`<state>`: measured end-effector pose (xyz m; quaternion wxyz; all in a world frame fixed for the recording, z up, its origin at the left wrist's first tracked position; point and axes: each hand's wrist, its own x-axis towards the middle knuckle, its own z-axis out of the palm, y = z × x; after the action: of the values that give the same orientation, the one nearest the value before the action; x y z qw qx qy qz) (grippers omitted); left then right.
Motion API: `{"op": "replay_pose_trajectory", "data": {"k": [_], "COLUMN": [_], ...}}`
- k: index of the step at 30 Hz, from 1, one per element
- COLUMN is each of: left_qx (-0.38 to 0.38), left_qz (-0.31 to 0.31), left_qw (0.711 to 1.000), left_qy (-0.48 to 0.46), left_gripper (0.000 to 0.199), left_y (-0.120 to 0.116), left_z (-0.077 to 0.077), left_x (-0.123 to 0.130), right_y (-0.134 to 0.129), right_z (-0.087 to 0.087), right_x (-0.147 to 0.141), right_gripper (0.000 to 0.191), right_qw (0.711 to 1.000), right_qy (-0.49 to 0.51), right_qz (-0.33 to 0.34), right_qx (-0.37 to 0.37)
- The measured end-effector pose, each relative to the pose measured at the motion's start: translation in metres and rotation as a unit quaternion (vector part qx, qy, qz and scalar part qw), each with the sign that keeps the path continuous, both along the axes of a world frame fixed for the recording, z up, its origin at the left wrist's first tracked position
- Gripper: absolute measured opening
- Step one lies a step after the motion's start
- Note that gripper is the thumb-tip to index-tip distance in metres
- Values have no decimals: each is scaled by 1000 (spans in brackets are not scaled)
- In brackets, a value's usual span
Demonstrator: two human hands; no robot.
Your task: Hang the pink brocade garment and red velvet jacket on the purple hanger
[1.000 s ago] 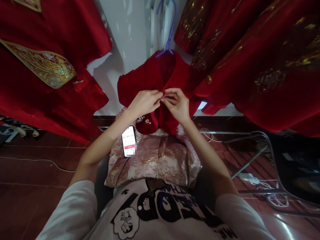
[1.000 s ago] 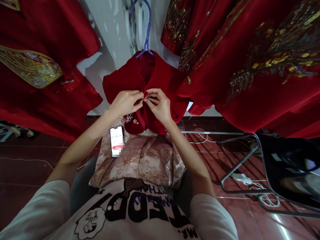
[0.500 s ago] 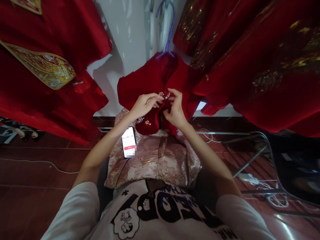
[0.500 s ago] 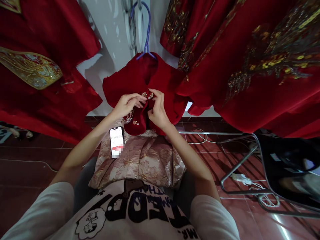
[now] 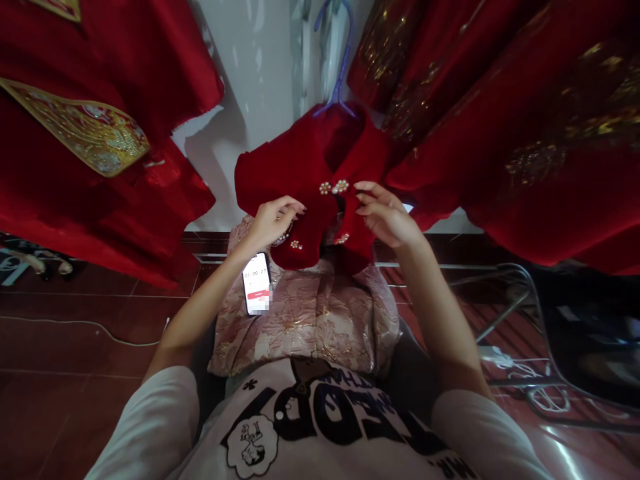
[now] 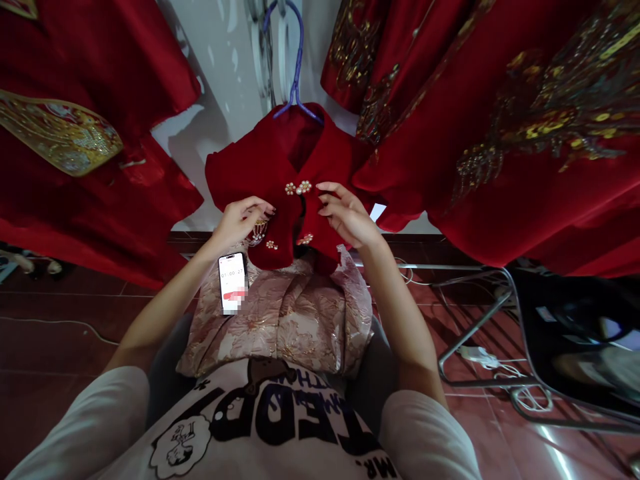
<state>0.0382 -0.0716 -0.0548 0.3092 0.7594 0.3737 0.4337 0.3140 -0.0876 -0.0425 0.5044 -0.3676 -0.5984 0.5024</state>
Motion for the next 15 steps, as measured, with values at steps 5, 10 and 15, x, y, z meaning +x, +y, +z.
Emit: {"op": "replay_pose_trajectory", "data": {"k": [5, 10, 15], "left_qx": [-49, -43, -25], "left_qz": [-76, -85, 19], "left_qw": [996, 995, 999], "left_qy": [-23, 6, -12], "left_gripper": [18, 16, 14], "left_y": [-19, -25, -15], "left_z": [-3, -6, -9], "left_x": [10, 17, 2], "right_y": [-8, -18, -36], "right_z": [-3, -1, 7], "right_x": [-15, -35, -50], "right_gripper": [44, 31, 19], "right_qw": [1000, 993, 967], "right_qy": [4, -36, -143], "right_qz": [13, -31, -125], "right_qx": [-6, 110, 173]}}
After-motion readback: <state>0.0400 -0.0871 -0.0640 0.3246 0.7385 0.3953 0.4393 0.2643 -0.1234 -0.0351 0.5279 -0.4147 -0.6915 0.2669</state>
